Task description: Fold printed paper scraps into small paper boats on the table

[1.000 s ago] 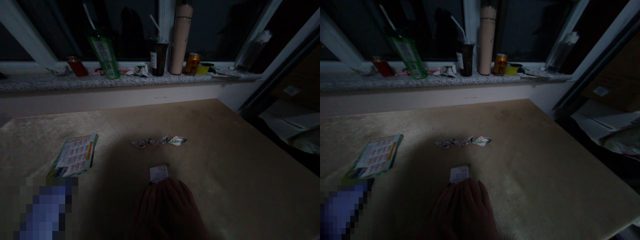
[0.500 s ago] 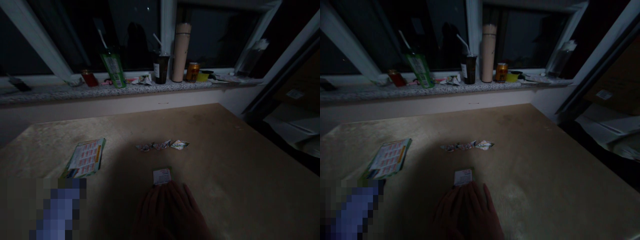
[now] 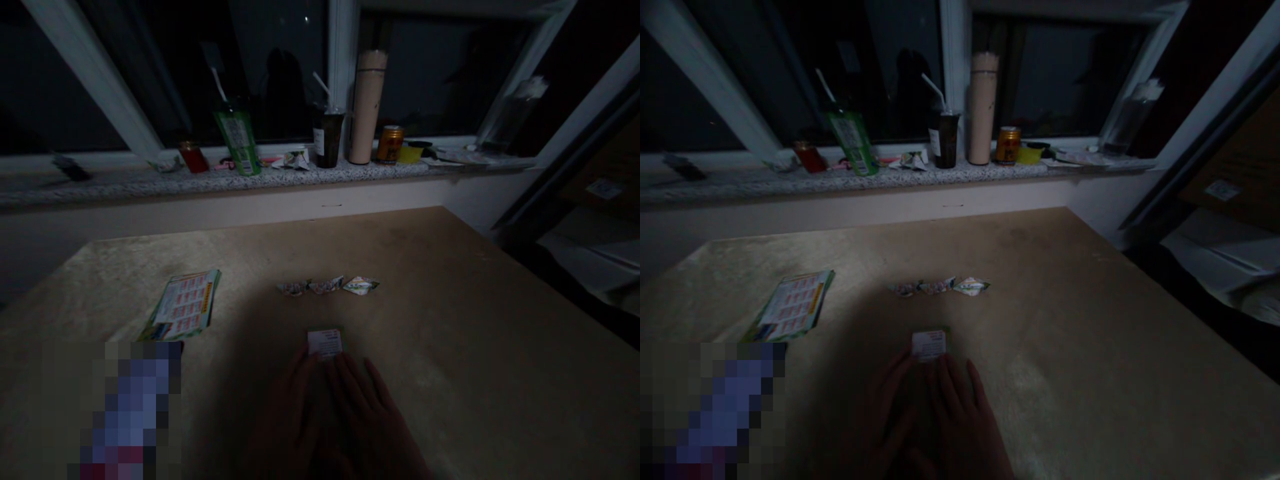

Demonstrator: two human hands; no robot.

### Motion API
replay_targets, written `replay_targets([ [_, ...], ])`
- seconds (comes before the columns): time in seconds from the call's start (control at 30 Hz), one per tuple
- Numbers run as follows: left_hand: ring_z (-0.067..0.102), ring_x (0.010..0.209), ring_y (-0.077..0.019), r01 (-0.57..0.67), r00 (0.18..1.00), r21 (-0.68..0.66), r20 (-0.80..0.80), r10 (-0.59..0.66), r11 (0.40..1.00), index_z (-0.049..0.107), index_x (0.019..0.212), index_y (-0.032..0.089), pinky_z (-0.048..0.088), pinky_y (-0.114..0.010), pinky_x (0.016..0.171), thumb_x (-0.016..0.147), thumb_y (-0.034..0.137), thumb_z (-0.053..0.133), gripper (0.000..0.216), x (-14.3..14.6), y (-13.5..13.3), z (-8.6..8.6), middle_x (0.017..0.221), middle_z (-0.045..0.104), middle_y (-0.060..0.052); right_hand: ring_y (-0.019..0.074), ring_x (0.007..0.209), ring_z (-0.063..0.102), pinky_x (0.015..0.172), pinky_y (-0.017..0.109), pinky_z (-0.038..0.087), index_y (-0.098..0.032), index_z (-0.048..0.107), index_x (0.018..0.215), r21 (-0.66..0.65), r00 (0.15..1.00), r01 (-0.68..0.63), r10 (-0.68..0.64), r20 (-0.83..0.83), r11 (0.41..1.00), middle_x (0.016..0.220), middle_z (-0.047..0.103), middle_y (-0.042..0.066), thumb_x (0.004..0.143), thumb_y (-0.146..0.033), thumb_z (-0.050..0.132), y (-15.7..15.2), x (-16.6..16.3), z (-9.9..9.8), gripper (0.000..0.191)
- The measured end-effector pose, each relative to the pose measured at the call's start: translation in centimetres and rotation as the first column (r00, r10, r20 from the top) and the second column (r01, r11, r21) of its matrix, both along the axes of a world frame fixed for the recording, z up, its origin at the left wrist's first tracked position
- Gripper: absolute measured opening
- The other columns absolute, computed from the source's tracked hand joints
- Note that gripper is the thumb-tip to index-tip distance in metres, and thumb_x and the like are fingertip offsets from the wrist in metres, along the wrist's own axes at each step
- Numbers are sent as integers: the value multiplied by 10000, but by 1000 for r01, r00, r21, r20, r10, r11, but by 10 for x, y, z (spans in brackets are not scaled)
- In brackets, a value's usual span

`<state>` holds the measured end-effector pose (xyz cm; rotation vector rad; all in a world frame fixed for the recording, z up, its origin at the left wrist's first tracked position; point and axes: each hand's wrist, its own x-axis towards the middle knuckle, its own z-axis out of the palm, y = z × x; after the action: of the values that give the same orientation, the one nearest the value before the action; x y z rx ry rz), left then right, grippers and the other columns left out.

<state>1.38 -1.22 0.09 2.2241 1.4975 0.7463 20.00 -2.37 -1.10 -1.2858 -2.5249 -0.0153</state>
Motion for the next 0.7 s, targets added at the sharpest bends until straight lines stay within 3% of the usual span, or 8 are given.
replay_targets([
  [0.1, 437, 1278, -225, -119, 988, -155, 78, 132, 981, 365, 1390, 199, 401, -425, 1025, 962, 255, 344, 432, -2, 18, 13, 1402, 462, -90, 310, 1367, 270, 1069, 528, 302, -132, 169, 1483, -25, 1000, -12, 12, 0, 1000, 1490, 311, 118, 896, -538, 445, 0, 1, 2, 766],
  [0.2, 488, 1234, -239, -114, 981, -222, 129, 145, 968, 422, 1339, 169, 371, -458, 1036, 932, 291, 389, 427, -3, 39, 23, 1328, 536, -104, 308, 1375, 253, 1079, 528, 281, -127, 117, 1490, -59, 1000, -6, 6, 5, 998, 1502, 273, 127, 897, -536, 443, -1, 1, 6, 792],
  [0.3, 592, 1100, -236, -106, 971, -255, 182, 155, 961, 421, 1326, 128, 428, -436, 982, 856, 280, 472, 497, -2, 53, 27, 1179, 628, -105, 312, 1375, 253, 1082, 531, 274, -129, 96, 1492, -79, 1000, 1, -1, -3, 997, 1505, 265, 128, 892, -551, 446, -1, 0, 7, 813],
  [0.5, 638, 989, -214, -71, 968, -237, 216, 124, 969, 558, 1137, 167, 498, -364, 888, 817, 269, 494, 341, 1, 57, 27, 1065, 661, -63, 321, 1376, 243, 1085, 544, 265, -127, 83, 1493, -84, 1000, -14, 14, 1, 996, 1510, 256, 130, 889, -554, 450, 0, 1, 7, 826],
  [0.7, 565, 1087, -228, 6, 979, -147, 205, 24, 989, 603, 1006, 204, 435, -394, 968, 778, 203, 522, 241, 3, 52, 29, 1146, 604, -57, 327, 1384, 224, 1094, 562, 241, -150, 63, 1497, -154, 1000, -14, 17, 19, 988, 1517, 235, 112, 894, -564, 428, 1, 2, 9, 818],
])
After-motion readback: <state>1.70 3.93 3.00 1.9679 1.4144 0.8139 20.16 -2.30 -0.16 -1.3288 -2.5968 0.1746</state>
